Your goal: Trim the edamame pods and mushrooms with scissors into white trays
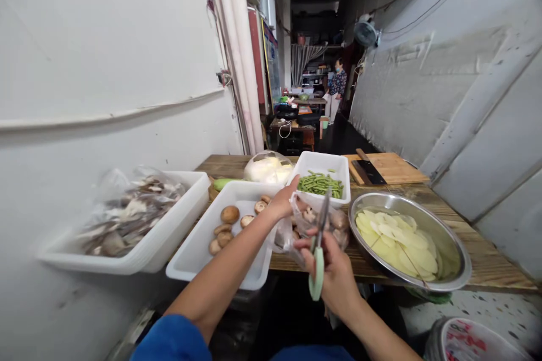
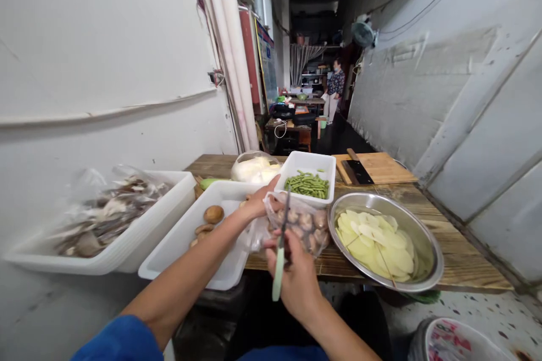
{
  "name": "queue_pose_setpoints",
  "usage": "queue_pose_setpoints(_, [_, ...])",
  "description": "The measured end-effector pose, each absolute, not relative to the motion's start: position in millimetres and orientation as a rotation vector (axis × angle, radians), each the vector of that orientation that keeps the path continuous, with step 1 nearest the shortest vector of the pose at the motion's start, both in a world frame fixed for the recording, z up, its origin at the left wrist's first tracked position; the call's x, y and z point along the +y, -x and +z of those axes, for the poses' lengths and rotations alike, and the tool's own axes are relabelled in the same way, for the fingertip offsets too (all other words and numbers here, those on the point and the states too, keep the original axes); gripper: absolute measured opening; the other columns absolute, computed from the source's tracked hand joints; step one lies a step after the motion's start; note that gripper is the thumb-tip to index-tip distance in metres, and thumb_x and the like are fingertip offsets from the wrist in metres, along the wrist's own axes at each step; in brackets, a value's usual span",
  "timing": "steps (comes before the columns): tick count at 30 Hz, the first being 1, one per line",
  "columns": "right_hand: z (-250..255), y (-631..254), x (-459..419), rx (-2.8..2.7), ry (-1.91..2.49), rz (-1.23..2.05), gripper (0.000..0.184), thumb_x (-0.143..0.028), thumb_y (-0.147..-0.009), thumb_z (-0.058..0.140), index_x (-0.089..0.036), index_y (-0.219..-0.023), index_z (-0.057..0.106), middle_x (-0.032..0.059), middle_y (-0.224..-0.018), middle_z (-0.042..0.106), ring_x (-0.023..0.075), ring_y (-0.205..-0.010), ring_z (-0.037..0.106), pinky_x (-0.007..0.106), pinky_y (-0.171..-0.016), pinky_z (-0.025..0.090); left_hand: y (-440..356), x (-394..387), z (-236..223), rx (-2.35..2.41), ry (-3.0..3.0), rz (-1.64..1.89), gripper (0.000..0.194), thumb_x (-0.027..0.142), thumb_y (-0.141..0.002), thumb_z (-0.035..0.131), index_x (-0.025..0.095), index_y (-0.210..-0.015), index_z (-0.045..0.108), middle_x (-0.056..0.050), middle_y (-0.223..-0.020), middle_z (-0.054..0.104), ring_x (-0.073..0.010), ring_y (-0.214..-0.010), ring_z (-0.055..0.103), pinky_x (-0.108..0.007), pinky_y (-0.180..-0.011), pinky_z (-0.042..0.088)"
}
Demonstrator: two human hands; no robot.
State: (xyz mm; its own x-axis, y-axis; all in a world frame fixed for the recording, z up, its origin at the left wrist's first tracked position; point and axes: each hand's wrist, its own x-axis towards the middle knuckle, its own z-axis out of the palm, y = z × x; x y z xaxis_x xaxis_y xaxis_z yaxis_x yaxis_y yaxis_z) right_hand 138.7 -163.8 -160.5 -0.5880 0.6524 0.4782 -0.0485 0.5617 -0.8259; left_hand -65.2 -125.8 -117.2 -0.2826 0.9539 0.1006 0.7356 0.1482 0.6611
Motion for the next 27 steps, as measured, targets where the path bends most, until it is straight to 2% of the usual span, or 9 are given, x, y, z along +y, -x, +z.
queue_pose_setpoints(2, [-161.6, -122.9, -168.8, -2.01, 0.403, 1.076, 0.028, -0.028, -0.094, 0.054, -0.017, -0.12, 0.057, 0.012, -0.098, 0.078, 0.0213, -0.083, 0.076, 0.03, -0.076, 0.062, 65.8, -121.2, -108.2, 2.242, -1.697, 0.752, 0.083, 0.022, -0.074, 0.067, 0.016, -0.151, 0.036, -0.013, -0.109, 0.074, -0.0319, -0.101, 0.068, -0.037, -0.086, 0.049])
queue_pose_setpoints(6, [-181.9, -102.8, -146.3, -2.173, 0.592, 0.739, 0.042, -0.017, -0.088, 0.049, -0.013, -0.129, 0.057, 0.0165, -0.102, 0.077, 0.0269, -0.084, 0.076, 0.037, -0.077, 0.061, 73.5, -117.2, -95.1, 2.505, -1.79, 0.519, 0.086, 0.018, -0.077, 0.064, 0.01, -0.155, 0.028, -0.019, -0.105, 0.075, -0.0359, -0.106, 0.067, -0.039, -0.087, 0.047])
queue_pose_setpoints(10, [-197.3, -115.3, -119.9, -2.315, 1.008, 0.588, 0.052, -0.012, -0.087, 0.043, -0.006, -0.137, 0.053, 0.018, -0.094, 0.078, 0.0284, -0.077, 0.076, 0.037, -0.071, 0.06, 89.4, -116.7, -92.7, 2.541, -1.709, 0.768, 0.082, 0.021, -0.076, 0.069, 0.013, -0.151, 0.038, -0.016, -0.103, 0.075, -0.034, -0.106, 0.067, -0.039, -0.091, 0.046])
queue_pose_setpoints(14, [-196.8, -142.0, -116.7, -2.372, 1.137, 0.572, 0.053, -0.016, -0.089, 0.044, -0.008, -0.141, 0.05, 0.0124, -0.084, 0.078, 0.0272, -0.073, 0.076, 0.033, -0.067, 0.059, 101.7, -126.2, -86.1, 2.119, -1.257, 1.358, 0.082, 0.03, -0.074, 0.075, 0.011, -0.147, 0.044, -0.007, -0.081, 0.075, -0.0244, -0.077, 0.071, -0.032, -0.077, 0.051])
queue_pose_setpoints(16, [-196.2, -155.5, -121.1, -2.345, 1.129, 0.587, 0.049, -0.021, -0.091, 0.044, -0.01, -0.138, 0.053, 0.0106, -0.08, 0.078, 0.0269, -0.07, 0.076, 0.032, -0.065, 0.059, 99.7, -140.1, -74.2, 1.893, -1.075, 1.591, 0.079, 0.03, -0.071, 0.079, 0.01, -0.141, 0.05, -0.005, -0.078, 0.074, -0.0195, -0.069, 0.069, -0.029, -0.073, 0.051])
queue_pose_setpoints(20, [-197.3, -178.6, -134.8, -2.052, 0.875, 0.679, 0.044, -0.029, -0.091, 0.048, -0.014, -0.131, 0.059, 0.0156, -0.105, 0.077, 0.0285, -0.093, 0.077, 0.035, -0.08, 0.061, 66.0, -180.8, -44.4, 1.475, -0.918, 1.927, 0.068, 0.032, -0.066, 0.085, 0.017, -0.129, 0.062, -0.005, -0.09, 0.075, -0.0151, -0.075, 0.068, -0.024, -0.07, 0.053])
queue_pose_setpoints(23, [-189.2, -188.5, -146.3, -1.79, 0.731, 0.966, 0.045, -0.034, -0.091, 0.057, -0.017, -0.133, 0.055, 0.0155, -0.111, 0.076, 0.0258, -0.095, 0.076, 0.034, -0.085, 0.061, 21.5, -200.9, -43.5, 0.975, -0.775, 1.889, 0.06, 0.04, -0.068, 0.084, 0.02, -0.122, 0.066, -0.008, -0.101, 0.075, -0.0208, -0.089, 0.071, -0.029, -0.073, 0.057])
queue_pose_setpoints(25, [-177.8, -192.8, -153.5, -1.596, 0.716, 1.186, 0.045, -0.04, -0.092, 0.06, -0.018, -0.13, 0.054, 0.0148, -0.107, 0.076, 0.022, -0.08, 0.076, 0.031, -0.074, 0.063, -5.9, -203.2, -60.8, 0.768, -0.684, 1.797, 0.058, 0.041, -0.066, 0.085, 0.019, -0.118, 0.069, -0.01, -0.098, 0.076, -0.0231, -0.091, 0.072, -0.032, -0.079, 0.059])
queue_pose_setpoints(27, [-166.5, -197.4, -160.1, -1.431, 0.722, 1.304, 0.045, -0.047, -0.09, 0.064, -0.018, -0.124, 0.055, 0.0129, -0.1, 0.076, 0.0181, -0.067, 0.072, 0.027, -0.061, 0.061, -24.6, -201.2, -88.4, 0.691, -0.559, 1.798, 0.053, 0.042, -0.066, 0.085, 0.018, -0.112, 0.072, -0.008, -0.092, 0.076, -0.0212, -0.088, 0.073, -0.033, -0.084, 0.059])
